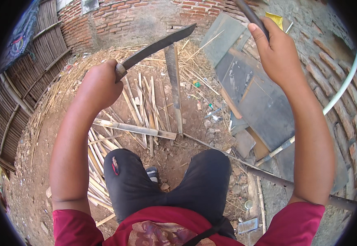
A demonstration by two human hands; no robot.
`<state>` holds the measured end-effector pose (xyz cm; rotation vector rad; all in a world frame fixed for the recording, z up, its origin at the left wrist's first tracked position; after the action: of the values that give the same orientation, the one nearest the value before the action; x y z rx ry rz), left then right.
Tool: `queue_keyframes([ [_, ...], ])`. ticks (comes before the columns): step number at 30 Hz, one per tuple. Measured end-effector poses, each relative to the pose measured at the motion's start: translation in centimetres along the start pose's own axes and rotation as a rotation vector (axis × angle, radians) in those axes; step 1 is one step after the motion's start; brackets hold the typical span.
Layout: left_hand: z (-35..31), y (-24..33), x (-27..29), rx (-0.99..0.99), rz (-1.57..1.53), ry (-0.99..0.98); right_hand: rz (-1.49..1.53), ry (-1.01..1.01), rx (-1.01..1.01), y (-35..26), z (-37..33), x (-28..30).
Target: The person splits a piece of bamboo by placing a large knife blade against the end of the bamboo and repeatedly striking the back of the blade with a hammer.
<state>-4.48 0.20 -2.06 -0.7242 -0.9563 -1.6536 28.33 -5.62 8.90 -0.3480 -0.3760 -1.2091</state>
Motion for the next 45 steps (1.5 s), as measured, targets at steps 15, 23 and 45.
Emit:
queue_keyframes([
  [15,-0.2,0.6,-0.3,-0.05,0.019,0.026,-0.108,-0.255,0.177,-2.0,-1.8,-4.9],
  [23,-0.7,0.9,-0.6,-0.034,0.021,-0.06,-0.033,0.079,0.219,0.2,-0.8,-1.8],
  [45,-1.1,-0.3,-1.3,-0.012,-0.008,-0.066,-0.091,-0.172,0.131,-0.5,-1.7,-4.0],
])
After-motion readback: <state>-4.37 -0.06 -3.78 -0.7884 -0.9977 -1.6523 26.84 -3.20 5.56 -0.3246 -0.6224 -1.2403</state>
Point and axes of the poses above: each hand's wrist, its own z-axis towards the middle knuckle, its own x-axis out of the back of the hand, y = z × x, the point moved 10 cm from there along z, towards the middle knuckle, and after that the axes turned 8 degrees about y, right-handed, at the moved point
